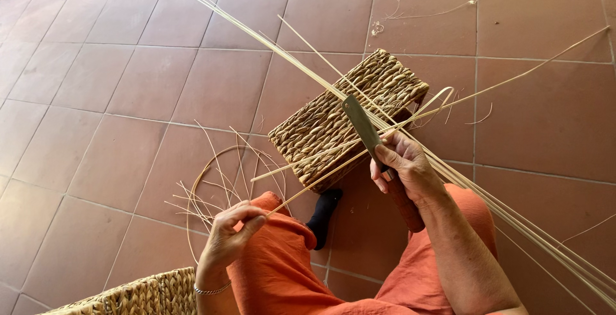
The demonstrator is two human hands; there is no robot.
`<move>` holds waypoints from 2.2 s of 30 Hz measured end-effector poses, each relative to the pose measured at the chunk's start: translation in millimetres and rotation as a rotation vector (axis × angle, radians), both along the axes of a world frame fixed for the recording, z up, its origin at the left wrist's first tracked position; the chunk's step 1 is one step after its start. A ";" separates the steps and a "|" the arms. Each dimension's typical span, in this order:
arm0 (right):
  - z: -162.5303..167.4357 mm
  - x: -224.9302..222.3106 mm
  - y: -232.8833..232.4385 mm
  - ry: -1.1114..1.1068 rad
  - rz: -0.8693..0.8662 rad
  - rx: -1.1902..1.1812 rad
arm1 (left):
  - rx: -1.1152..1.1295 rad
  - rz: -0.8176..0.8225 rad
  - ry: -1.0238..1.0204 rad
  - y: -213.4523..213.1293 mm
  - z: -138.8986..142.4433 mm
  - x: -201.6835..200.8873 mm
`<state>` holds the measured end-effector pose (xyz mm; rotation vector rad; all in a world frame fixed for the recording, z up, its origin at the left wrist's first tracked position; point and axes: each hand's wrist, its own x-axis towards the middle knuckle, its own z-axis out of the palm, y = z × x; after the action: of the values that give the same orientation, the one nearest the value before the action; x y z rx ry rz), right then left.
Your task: The person sits on a tiled floor and uses a knife to split long bamboo strips into thinner strands. They hold the strips against a woven stool and repeatedly shave and separate the material, discarding the thin shavings onto the floor.
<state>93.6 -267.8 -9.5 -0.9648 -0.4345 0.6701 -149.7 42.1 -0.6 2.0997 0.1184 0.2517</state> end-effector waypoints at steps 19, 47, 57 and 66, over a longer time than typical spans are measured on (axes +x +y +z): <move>-6.3 2.1 -9.4 -0.037 -0.046 -0.017 | -0.253 0.294 0.446 72.9 14.7 -71.2; 10.6 -50.7 26.3 -0.013 0.201 -0.057 | 0.168 -0.173 -0.395 -108.9 30.5 101.0; 8.9 -27.2 12.7 0.003 0.028 0.002 | 0.238 -0.124 -0.143 -68.0 19.1 75.4; 5.2 -15.6 5.3 -0.037 -0.027 0.028 | 0.257 -0.100 -0.023 -33.2 19.4 47.1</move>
<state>78.0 -262.5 -4.3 -0.9561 -0.4622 0.6213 -102.6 8.9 18.8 2.3496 -0.0351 0.2413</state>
